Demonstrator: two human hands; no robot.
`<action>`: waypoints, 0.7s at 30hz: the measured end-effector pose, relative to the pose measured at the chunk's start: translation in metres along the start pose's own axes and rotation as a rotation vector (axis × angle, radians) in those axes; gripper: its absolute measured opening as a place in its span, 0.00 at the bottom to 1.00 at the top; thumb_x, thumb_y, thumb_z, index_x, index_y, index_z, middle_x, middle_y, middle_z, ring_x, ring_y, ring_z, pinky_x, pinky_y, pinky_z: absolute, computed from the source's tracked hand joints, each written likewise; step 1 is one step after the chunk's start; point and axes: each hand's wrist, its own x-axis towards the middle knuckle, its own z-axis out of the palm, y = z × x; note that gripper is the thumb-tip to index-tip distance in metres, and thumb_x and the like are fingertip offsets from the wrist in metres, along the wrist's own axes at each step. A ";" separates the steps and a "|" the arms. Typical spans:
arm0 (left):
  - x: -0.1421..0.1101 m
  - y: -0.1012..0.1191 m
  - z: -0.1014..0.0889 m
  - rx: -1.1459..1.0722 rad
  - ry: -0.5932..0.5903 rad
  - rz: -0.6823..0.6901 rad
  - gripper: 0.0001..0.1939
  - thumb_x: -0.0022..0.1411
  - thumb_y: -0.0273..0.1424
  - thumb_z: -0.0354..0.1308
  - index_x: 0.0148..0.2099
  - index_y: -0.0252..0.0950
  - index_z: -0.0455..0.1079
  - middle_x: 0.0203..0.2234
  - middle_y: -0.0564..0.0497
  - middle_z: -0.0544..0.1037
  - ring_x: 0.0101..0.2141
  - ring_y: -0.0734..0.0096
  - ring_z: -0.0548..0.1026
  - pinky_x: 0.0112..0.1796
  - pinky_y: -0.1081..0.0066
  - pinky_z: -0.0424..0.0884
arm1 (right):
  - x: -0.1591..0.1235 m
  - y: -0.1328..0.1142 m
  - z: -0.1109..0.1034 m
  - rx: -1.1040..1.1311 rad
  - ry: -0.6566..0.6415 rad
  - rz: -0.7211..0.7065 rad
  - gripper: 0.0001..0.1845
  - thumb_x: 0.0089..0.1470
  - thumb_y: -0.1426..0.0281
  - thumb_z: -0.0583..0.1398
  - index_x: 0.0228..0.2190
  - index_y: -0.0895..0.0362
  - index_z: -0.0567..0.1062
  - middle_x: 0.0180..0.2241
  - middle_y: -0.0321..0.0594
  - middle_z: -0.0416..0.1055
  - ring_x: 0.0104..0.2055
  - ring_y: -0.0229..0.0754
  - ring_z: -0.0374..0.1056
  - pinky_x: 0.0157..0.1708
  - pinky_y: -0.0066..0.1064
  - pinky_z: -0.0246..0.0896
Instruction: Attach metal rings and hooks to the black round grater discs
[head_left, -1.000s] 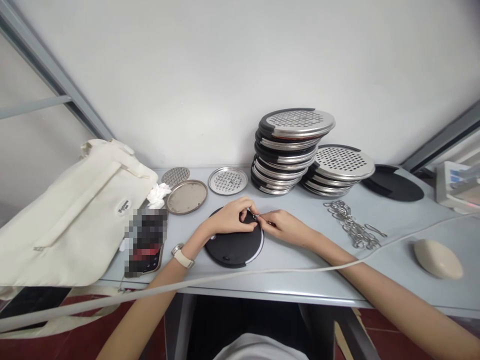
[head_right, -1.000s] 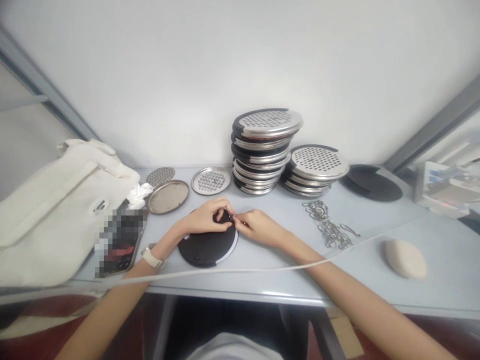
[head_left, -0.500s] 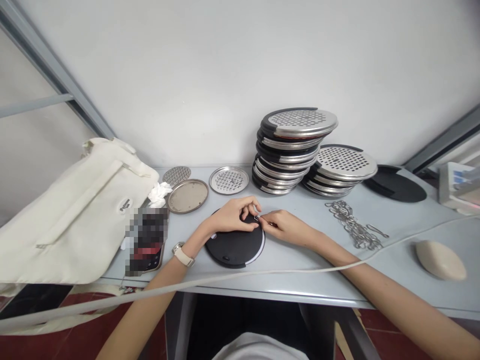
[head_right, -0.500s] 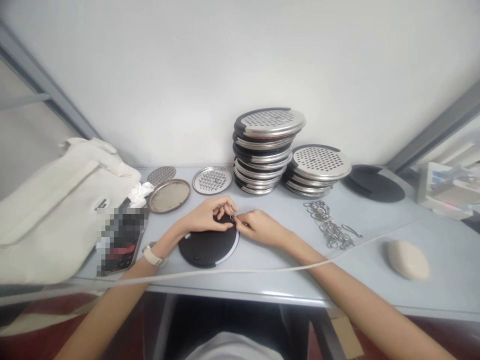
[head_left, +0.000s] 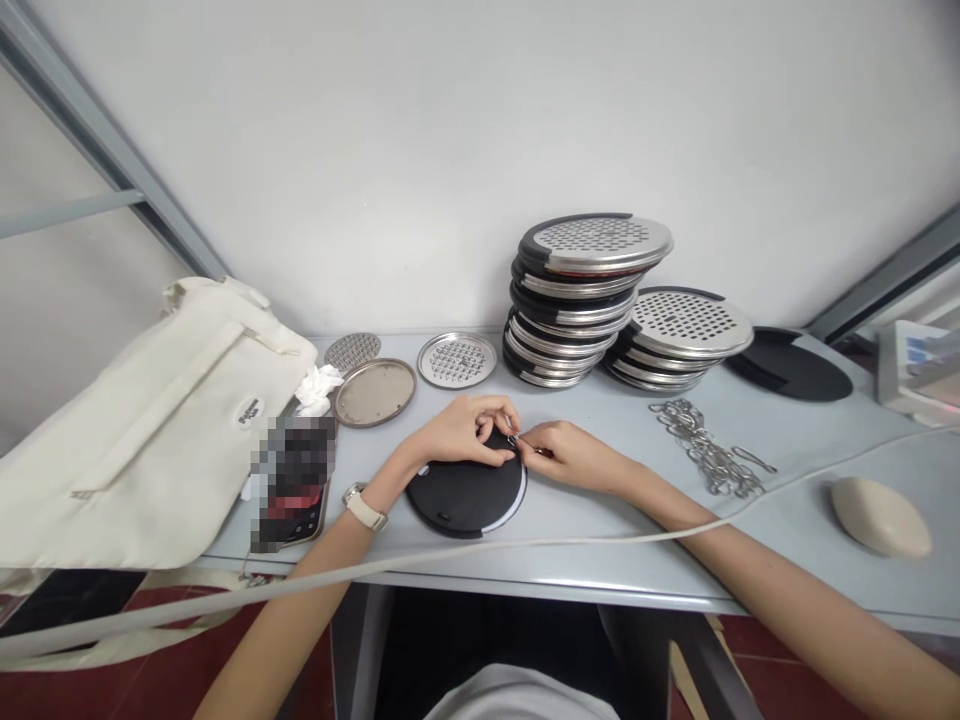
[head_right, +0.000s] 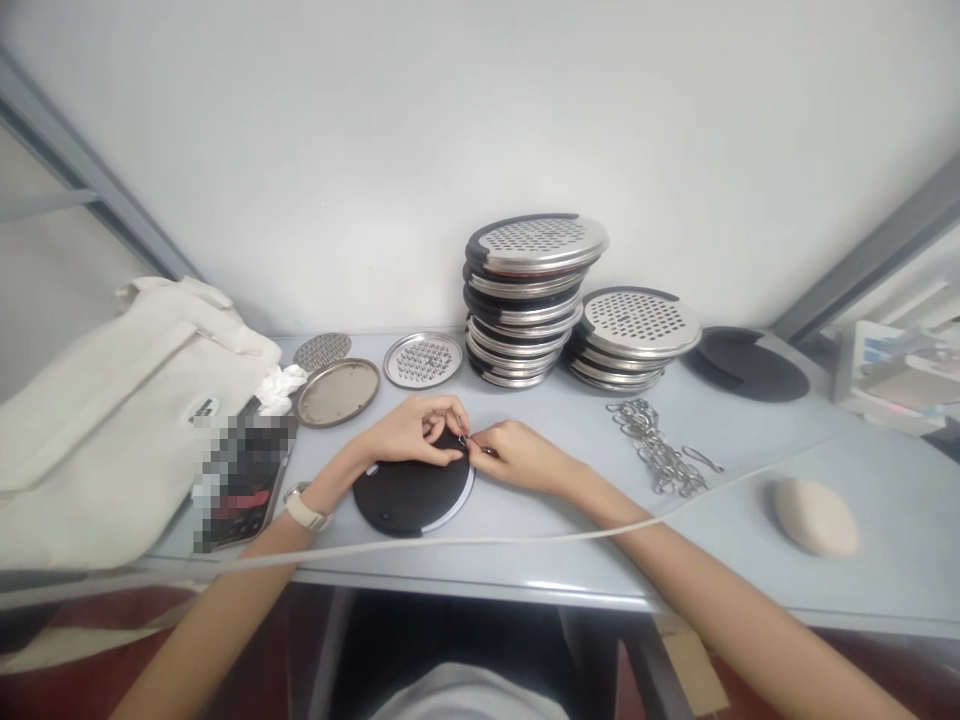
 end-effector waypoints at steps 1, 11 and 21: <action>0.000 0.000 0.000 0.005 -0.003 -0.004 0.14 0.47 0.26 0.62 0.39 0.33 0.66 0.32 0.53 0.73 0.20 0.86 0.59 0.22 0.81 0.55 | 0.000 0.000 0.000 0.005 -0.005 -0.002 0.19 0.58 0.68 0.49 0.18 0.59 0.66 0.18 0.36 0.63 0.19 0.31 0.51 0.23 0.27 0.43; 0.000 0.003 0.000 0.004 -0.004 -0.022 0.14 0.45 0.27 0.63 0.38 0.33 0.68 0.27 0.55 0.72 0.19 0.85 0.61 0.22 0.81 0.56 | 0.001 0.003 0.000 0.027 -0.022 -0.002 0.18 0.57 0.69 0.49 0.17 0.59 0.61 0.16 0.32 0.57 0.19 0.30 0.48 0.22 0.25 0.42; -0.002 0.002 0.001 -0.022 0.003 0.015 0.15 0.45 0.27 0.62 0.38 0.33 0.67 0.27 0.55 0.72 0.20 0.84 0.61 0.22 0.81 0.56 | -0.001 -0.008 -0.001 0.118 0.032 0.075 0.14 0.57 0.67 0.49 0.22 0.58 0.64 0.19 0.30 0.57 0.21 0.30 0.50 0.22 0.24 0.45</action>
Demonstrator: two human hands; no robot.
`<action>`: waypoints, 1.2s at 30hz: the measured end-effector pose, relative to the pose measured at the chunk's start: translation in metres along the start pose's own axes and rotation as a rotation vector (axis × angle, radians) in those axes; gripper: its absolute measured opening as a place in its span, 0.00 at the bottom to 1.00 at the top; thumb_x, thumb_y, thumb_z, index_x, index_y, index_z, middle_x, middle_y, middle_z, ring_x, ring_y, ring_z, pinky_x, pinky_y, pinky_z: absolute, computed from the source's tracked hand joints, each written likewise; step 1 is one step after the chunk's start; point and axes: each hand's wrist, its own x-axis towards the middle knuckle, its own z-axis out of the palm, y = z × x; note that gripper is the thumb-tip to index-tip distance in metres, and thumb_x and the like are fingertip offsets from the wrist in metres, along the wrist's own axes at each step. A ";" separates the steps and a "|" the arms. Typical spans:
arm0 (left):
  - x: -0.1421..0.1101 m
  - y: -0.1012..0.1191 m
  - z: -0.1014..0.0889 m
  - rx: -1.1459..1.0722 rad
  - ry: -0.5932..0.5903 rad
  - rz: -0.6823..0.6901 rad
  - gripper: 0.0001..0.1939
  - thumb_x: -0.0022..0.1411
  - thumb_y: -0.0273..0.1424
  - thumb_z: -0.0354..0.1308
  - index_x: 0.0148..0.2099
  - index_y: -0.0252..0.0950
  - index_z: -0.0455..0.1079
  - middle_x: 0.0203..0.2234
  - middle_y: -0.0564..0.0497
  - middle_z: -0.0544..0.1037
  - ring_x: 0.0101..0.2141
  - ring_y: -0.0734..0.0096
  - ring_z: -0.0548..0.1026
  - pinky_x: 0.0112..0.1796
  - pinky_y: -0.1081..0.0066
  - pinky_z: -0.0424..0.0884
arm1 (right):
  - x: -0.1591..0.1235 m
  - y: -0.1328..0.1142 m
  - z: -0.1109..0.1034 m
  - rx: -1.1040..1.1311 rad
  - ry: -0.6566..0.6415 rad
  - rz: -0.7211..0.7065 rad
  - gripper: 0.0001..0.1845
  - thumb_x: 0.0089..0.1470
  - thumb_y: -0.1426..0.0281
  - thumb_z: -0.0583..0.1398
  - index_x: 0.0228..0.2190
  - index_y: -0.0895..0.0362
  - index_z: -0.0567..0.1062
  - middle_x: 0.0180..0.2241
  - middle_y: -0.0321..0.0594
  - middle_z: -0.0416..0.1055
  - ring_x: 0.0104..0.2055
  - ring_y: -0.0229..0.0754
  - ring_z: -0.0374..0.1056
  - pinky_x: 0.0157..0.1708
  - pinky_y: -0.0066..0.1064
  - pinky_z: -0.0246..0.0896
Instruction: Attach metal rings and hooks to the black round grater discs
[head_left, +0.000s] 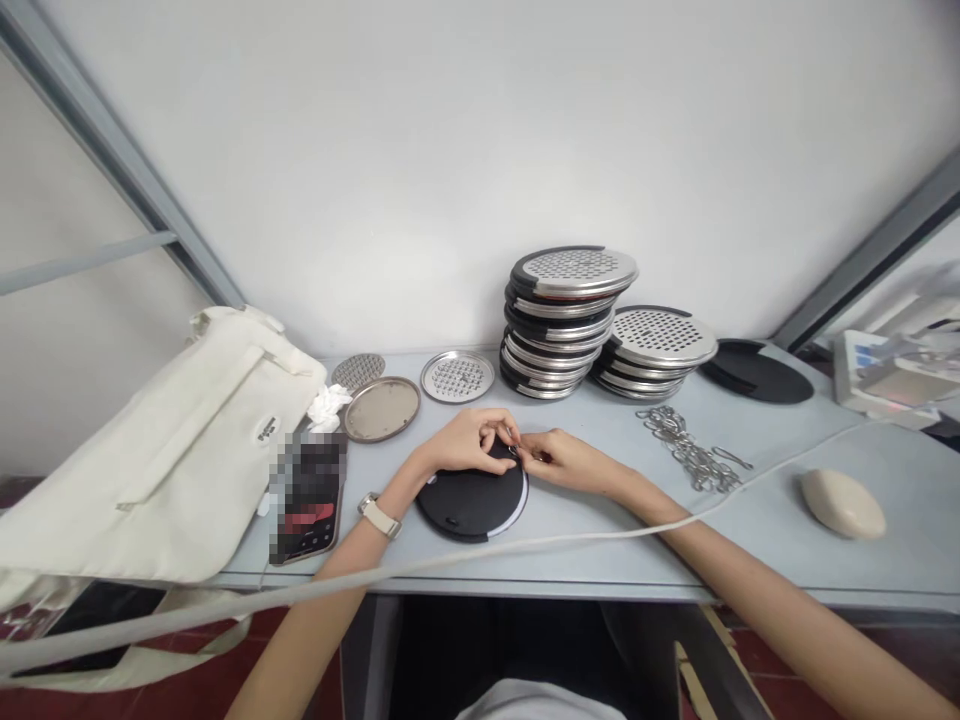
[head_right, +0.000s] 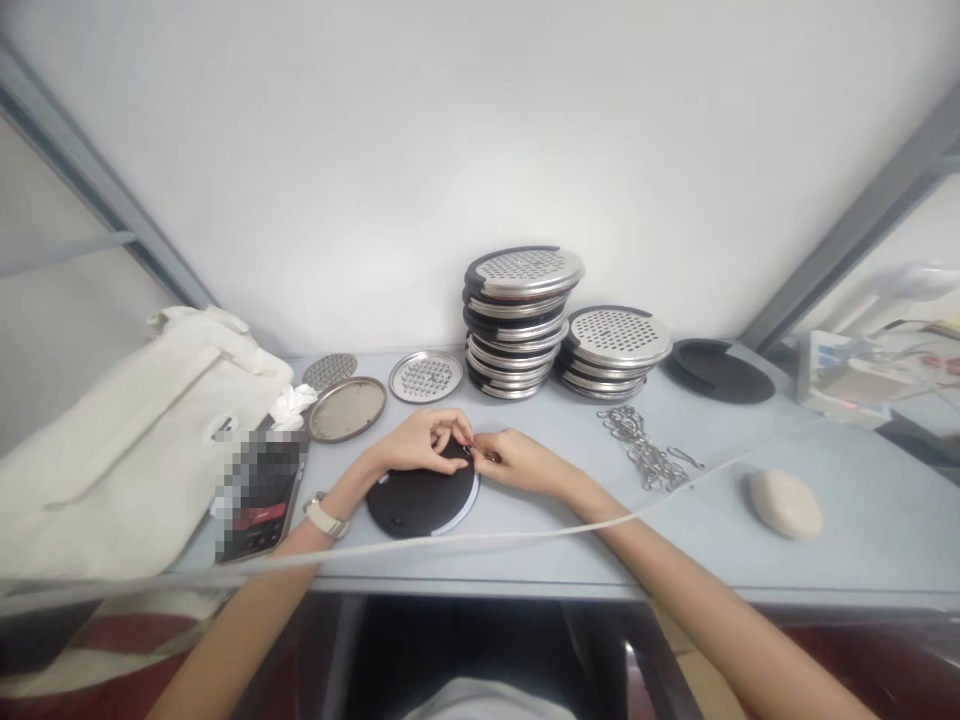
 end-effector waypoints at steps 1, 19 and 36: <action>0.000 0.000 0.000 0.010 -0.003 -0.004 0.15 0.46 0.28 0.63 0.38 0.34 0.67 0.28 0.55 0.72 0.20 0.84 0.61 0.22 0.81 0.56 | -0.001 -0.002 0.001 0.002 0.015 0.012 0.13 0.57 0.67 0.49 0.23 0.58 0.64 0.19 0.30 0.57 0.21 0.31 0.50 0.22 0.24 0.45; 0.002 -0.004 0.000 0.047 -0.033 0.032 0.16 0.44 0.25 0.62 0.39 0.31 0.69 0.35 0.50 0.74 0.19 0.87 0.59 0.22 0.81 0.55 | -0.026 -0.030 0.038 -0.094 0.343 0.153 0.07 0.61 0.69 0.46 0.30 0.55 0.59 0.26 0.37 0.66 0.26 0.38 0.61 0.29 0.29 0.54; 0.001 -0.001 0.000 0.034 -0.037 -0.002 0.15 0.45 0.27 0.62 0.39 0.31 0.70 0.33 0.50 0.74 0.18 0.88 0.58 0.20 0.82 0.54 | -0.028 -0.028 0.038 -0.123 0.328 0.128 0.05 0.59 0.71 0.45 0.30 0.55 0.57 0.27 0.39 0.65 0.29 0.40 0.61 0.31 0.30 0.55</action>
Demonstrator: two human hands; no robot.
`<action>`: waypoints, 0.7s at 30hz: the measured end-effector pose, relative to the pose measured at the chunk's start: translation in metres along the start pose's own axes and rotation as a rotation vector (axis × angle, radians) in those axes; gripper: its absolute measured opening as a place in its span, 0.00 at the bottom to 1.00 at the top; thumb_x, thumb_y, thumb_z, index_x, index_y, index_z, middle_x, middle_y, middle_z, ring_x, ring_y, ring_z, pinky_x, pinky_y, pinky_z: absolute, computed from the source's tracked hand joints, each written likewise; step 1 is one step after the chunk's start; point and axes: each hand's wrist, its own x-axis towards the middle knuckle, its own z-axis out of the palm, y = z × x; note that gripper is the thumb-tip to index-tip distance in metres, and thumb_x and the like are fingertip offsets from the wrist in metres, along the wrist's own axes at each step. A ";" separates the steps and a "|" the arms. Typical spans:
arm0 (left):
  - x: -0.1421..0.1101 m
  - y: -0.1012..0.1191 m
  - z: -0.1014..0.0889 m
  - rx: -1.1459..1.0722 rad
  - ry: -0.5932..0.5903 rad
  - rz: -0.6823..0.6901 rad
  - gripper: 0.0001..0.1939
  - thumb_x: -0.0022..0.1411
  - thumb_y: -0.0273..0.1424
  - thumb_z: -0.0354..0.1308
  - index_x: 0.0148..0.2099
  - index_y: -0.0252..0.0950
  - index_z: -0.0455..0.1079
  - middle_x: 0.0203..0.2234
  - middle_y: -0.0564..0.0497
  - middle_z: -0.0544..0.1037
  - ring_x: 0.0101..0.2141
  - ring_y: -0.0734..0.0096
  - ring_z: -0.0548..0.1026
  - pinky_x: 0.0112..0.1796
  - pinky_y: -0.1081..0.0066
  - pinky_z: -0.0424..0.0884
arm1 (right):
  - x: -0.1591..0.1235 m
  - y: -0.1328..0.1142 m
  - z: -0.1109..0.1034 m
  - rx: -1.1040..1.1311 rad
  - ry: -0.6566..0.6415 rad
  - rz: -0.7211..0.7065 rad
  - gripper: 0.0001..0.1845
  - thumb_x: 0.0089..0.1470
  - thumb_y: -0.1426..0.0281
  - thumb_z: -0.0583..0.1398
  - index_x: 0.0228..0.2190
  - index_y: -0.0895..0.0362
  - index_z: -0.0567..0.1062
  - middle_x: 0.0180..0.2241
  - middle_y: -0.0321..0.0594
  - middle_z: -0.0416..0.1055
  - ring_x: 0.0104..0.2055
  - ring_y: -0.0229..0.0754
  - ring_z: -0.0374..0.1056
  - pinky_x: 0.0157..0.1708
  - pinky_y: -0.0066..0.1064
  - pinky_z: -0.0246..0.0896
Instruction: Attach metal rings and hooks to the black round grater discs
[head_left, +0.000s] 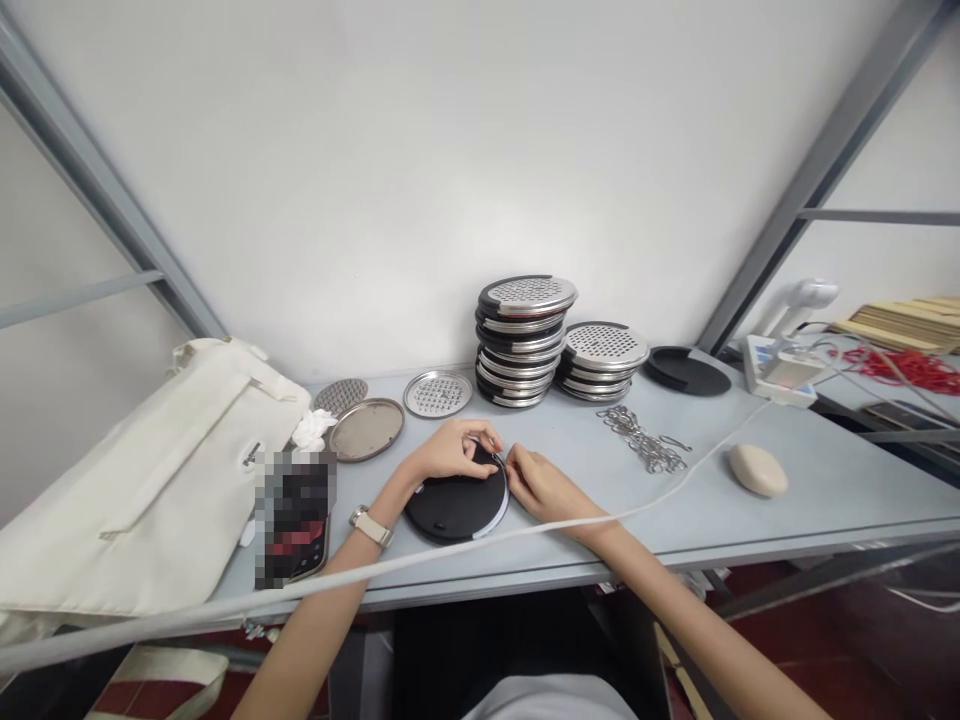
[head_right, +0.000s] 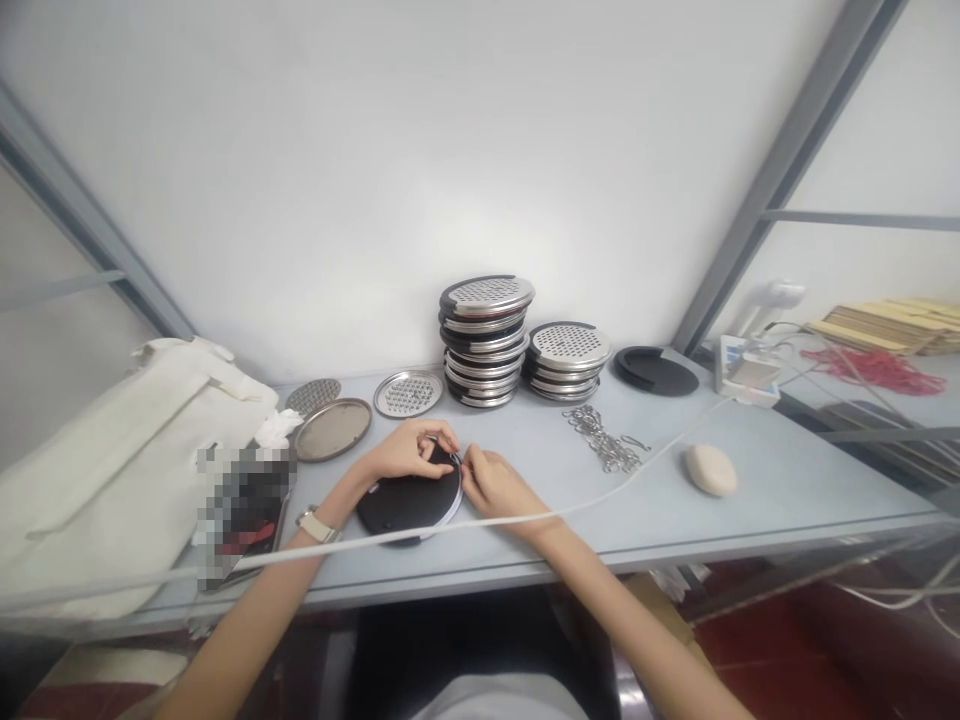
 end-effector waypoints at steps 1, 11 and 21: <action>0.000 0.000 0.000 0.000 -0.005 -0.003 0.15 0.45 0.27 0.62 0.39 0.31 0.70 0.33 0.50 0.73 0.18 0.88 0.58 0.20 0.82 0.54 | 0.000 -0.001 0.000 -0.012 0.003 0.002 0.05 0.59 0.71 0.45 0.30 0.55 0.57 0.27 0.39 0.65 0.29 0.40 0.61 0.31 0.30 0.55; 0.000 0.001 0.001 -0.030 -0.056 -0.012 0.16 0.46 0.27 0.62 0.40 0.31 0.70 0.33 0.49 0.75 0.19 0.86 0.59 0.22 0.81 0.56 | 0.000 -0.002 -0.002 -0.027 -0.018 0.036 0.04 0.58 0.73 0.45 0.30 0.54 0.56 0.24 0.37 0.63 0.26 0.40 0.59 0.27 0.29 0.53; 0.000 0.002 0.002 -0.007 -0.041 0.021 0.17 0.48 0.29 0.61 0.43 0.33 0.68 0.30 0.53 0.70 0.23 0.82 0.61 0.24 0.79 0.59 | 0.004 0.002 -0.001 0.062 0.019 0.076 0.06 0.61 0.69 0.43 0.32 0.54 0.57 0.25 0.36 0.64 0.24 0.39 0.61 0.27 0.28 0.53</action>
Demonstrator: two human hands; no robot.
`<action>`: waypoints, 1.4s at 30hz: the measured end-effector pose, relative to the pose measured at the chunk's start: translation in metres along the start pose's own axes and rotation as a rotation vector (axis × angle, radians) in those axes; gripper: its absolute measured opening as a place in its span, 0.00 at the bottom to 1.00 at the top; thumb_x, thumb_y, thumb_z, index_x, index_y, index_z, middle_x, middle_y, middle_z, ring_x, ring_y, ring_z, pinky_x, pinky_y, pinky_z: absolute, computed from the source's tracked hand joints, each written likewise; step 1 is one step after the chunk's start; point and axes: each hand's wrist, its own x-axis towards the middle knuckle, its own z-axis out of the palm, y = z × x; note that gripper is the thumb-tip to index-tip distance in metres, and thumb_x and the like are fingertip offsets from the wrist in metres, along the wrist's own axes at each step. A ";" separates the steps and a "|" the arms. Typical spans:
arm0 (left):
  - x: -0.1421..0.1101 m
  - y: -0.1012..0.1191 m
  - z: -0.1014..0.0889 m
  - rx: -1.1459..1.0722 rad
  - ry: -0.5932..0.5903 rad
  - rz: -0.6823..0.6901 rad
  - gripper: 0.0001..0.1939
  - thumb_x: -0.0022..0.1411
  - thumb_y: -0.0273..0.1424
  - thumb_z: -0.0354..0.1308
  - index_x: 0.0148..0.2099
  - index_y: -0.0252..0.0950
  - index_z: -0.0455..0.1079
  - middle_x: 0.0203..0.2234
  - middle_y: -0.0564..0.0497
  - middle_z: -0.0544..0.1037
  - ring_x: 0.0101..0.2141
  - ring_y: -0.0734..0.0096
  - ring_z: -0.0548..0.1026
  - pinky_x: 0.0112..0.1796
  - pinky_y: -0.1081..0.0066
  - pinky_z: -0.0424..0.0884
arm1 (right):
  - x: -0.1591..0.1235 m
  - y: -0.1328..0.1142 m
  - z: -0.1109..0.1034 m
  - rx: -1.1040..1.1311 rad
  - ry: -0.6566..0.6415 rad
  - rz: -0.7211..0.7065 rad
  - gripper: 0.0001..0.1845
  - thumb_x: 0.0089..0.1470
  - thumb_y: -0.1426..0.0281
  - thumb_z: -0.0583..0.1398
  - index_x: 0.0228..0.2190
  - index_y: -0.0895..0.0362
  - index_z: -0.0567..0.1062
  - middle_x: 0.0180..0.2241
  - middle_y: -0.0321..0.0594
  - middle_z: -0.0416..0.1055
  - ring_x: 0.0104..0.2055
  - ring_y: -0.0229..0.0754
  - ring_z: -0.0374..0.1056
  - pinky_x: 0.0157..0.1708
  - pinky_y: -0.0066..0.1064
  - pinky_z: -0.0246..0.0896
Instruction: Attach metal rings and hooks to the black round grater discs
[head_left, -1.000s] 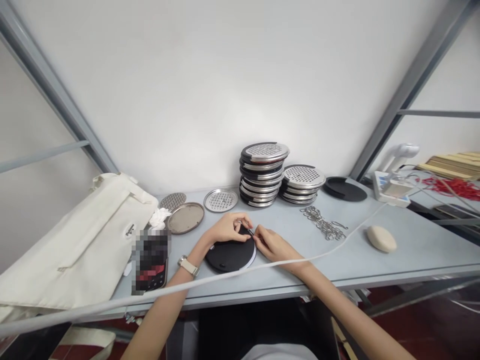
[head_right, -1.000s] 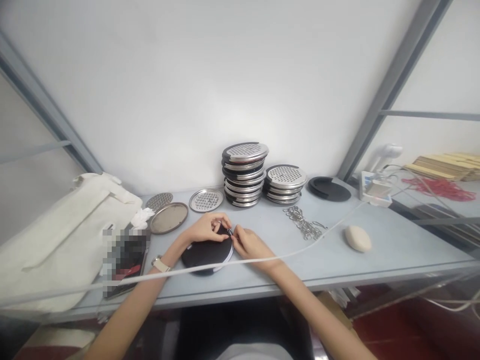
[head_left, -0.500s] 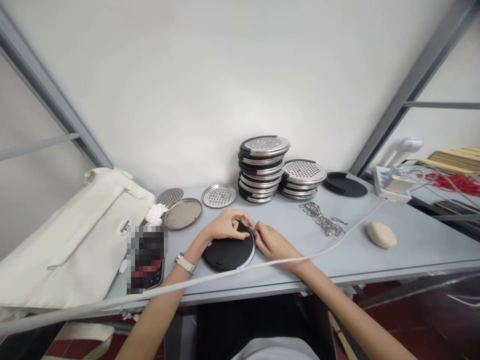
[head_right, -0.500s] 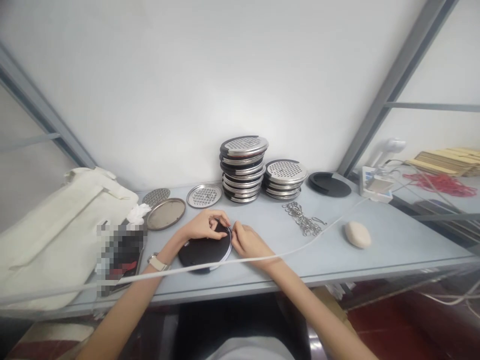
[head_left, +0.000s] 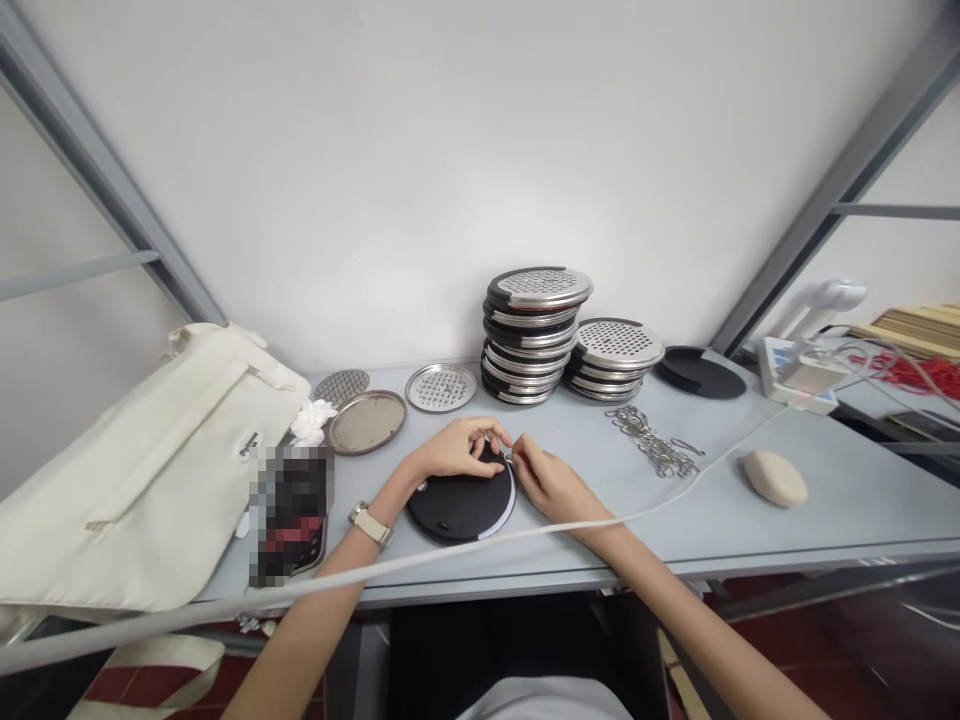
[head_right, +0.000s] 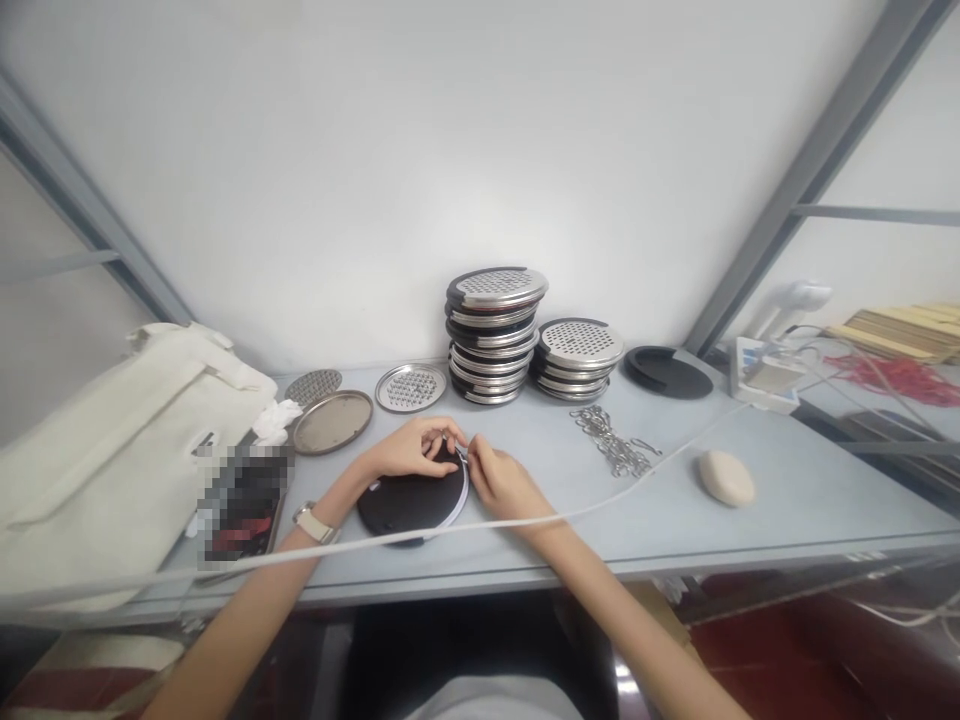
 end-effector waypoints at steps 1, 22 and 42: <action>0.000 0.000 0.000 0.000 0.011 0.000 0.18 0.48 0.29 0.62 0.44 0.34 0.67 0.29 0.55 0.68 0.23 0.82 0.61 0.24 0.79 0.58 | 0.003 -0.001 0.000 0.039 0.001 0.013 0.06 0.61 0.68 0.44 0.32 0.53 0.57 0.25 0.36 0.64 0.24 0.39 0.61 0.27 0.28 0.54; 0.001 -0.002 0.001 0.030 0.047 0.009 0.18 0.48 0.29 0.62 0.42 0.35 0.64 0.31 0.54 0.69 0.23 0.82 0.62 0.25 0.79 0.60 | 0.001 -0.004 0.004 0.041 -0.033 0.034 0.13 0.61 0.68 0.44 0.45 0.56 0.61 0.29 0.43 0.74 0.30 0.45 0.71 0.28 0.29 0.59; 0.001 -0.004 0.000 -0.013 0.019 0.017 0.18 0.48 0.31 0.63 0.41 0.35 0.63 0.28 0.57 0.66 0.22 0.83 0.60 0.24 0.79 0.59 | 0.007 -0.003 -0.004 0.184 0.093 -0.027 0.11 0.57 0.70 0.53 0.39 0.57 0.74 0.35 0.42 0.71 0.36 0.39 0.68 0.38 0.30 0.61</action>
